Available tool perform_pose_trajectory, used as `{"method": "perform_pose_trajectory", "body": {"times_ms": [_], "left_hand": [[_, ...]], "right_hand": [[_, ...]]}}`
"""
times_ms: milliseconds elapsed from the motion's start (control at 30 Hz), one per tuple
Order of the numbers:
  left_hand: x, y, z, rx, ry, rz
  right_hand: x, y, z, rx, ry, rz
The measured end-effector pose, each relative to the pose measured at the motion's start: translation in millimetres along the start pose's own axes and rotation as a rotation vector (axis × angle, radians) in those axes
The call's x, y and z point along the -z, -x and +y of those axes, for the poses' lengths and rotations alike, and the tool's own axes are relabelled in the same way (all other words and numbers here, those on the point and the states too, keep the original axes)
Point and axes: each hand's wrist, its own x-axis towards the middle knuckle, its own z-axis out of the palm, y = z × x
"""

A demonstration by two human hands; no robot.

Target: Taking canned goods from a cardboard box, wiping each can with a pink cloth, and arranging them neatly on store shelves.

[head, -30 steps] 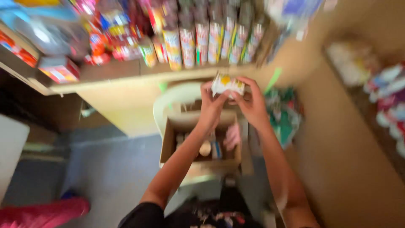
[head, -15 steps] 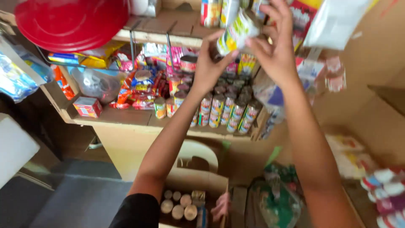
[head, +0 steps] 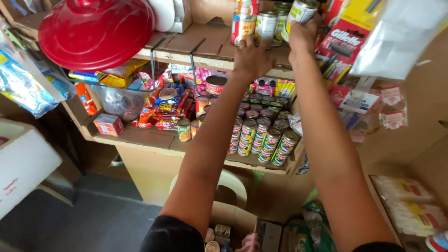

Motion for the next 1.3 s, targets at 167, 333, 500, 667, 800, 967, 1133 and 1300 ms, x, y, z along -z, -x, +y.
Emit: {"method": "perform_pose_trajectory", "body": {"times_ms": [167,333,500,667,800,967,1133,1300], "left_hand": [[-13,-11,-2,-0.017,-0.094,0.025],[5,-4,8,0.058,-0.118,-0.074],[-7,-9,4,0.05,-0.121,-0.054],[20,5,19,0.141,-0.22,-0.091],[-3,-18,4,0.166,-0.177,-0.144],[-2,-32,-15,0.096,-0.099,-0.234],[32,-14,5,0.031,-0.165,-0.309],[14,10,-2,0.005,0.012,0.268]], "right_hand": [[8,4,27,0.057,0.373,-0.159],[-5,47,-48,0.061,0.986,-0.115],[12,20,31,0.205,0.787,-0.056],[9,52,0,0.375,0.679,-0.084],[18,41,33,0.398,0.742,-0.211],[12,46,4,0.331,0.824,-0.303],[4,56,-12,0.496,0.982,-0.205],[7,98,-45,0.712,0.732,-0.141]]}}
